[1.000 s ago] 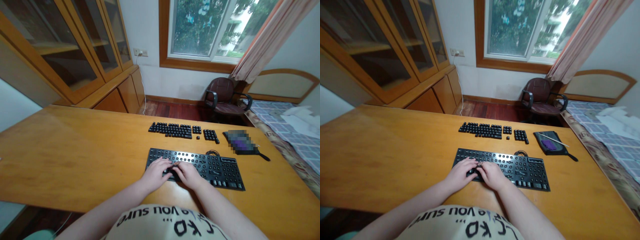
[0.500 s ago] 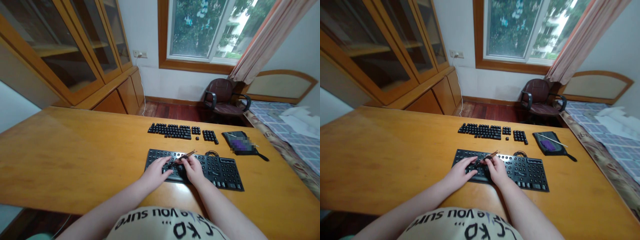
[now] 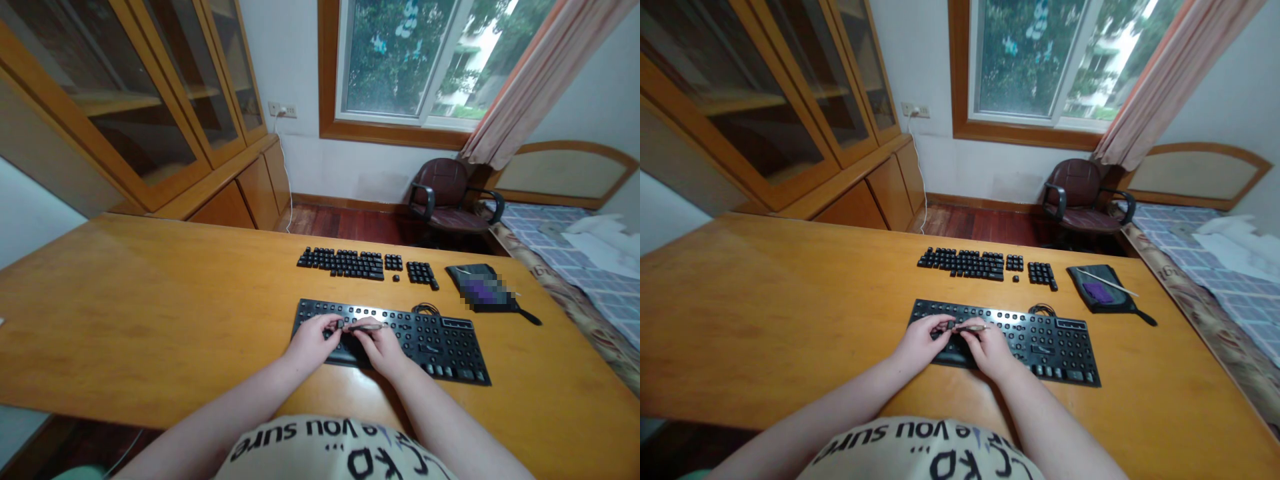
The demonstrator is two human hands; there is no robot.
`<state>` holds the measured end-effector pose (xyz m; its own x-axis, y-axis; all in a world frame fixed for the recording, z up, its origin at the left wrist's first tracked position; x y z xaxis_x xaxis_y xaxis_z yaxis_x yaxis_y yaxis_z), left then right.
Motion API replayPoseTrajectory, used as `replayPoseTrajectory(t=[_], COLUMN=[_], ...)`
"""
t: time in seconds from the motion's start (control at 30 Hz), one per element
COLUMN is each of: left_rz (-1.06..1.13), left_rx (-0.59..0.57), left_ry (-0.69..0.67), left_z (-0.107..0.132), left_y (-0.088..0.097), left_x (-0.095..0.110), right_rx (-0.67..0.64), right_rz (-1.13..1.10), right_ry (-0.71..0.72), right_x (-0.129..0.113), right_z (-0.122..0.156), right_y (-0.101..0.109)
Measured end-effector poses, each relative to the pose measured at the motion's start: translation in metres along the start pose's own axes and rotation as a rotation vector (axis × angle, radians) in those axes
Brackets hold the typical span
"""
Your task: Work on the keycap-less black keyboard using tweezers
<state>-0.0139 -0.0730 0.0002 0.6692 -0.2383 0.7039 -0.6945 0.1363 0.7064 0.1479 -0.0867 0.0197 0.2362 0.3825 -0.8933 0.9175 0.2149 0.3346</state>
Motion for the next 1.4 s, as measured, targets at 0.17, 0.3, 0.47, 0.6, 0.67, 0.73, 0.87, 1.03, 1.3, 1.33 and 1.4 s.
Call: replayPoseTrajectory(t=[0.17,0.3,0.47,0.6,0.67,0.73,0.87,1.03,1.3,1.33,1.4], left_rz=[0.058,0.235,0.327,0.187,0.068,0.017,-0.050,-0.102,-0.142,-0.158,-0.193], left_rx=[-0.031,-0.055,-0.005,0.083,0.070,0.065,0.063,0.078,0.001,0.005,0.029], left_ry=[-0.101,-0.038,0.131,0.155,0.172,0.186,0.182,0.147,0.117,0.113,0.109], left_z=[0.002,0.002,-0.017,-0.059,-0.082,-0.101,-0.116,-0.112,-0.119,-0.120,-0.121], left_y=[0.004,0.008,0.022,0.044,0.047,0.045,0.036,0.034,0.032,0.033,0.035], left_x=[0.005,0.005,-0.008,-0.029,-0.042,-0.054,-0.066,-0.067,-0.079,-0.080,-0.082], right_rx=[-0.004,-0.016,-0.020,0.027,0.041,0.050,0.070,0.067,0.074,0.074,0.071], right_rz=[0.038,0.042,0.018,0.027,0.032,0.028,-0.004,-0.016,0.003,0.003,0.008], right_ry=[0.039,0.055,0.046,0.035,0.028,0.016,-0.012,-0.024,-0.039,-0.041,-0.041], right_x=[-0.002,-0.002,-0.002,0.001,0.003,0.004,0.004,0.003,0.007,0.007,0.006], right_z=[0.000,0.001,0.001,0.001,0.001,0.001,0.001,0.001,0.002,0.002,0.002], right_y=[-0.001,0.000,0.001,0.003,0.004,0.004,0.005,0.005,0.005,0.005,0.005])
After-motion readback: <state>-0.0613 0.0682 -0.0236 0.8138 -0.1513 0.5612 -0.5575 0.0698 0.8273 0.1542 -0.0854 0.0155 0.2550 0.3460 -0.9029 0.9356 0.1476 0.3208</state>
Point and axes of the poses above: each hand's wrist, its own z-axis away from the middle knuckle, its own y-axis out of the back of the hand, x = y × z, the point moved 4 cm from there along -z, towards the middle knuckle, and after that the axes turned 11 degrees about -z, right-handed, at the moved point
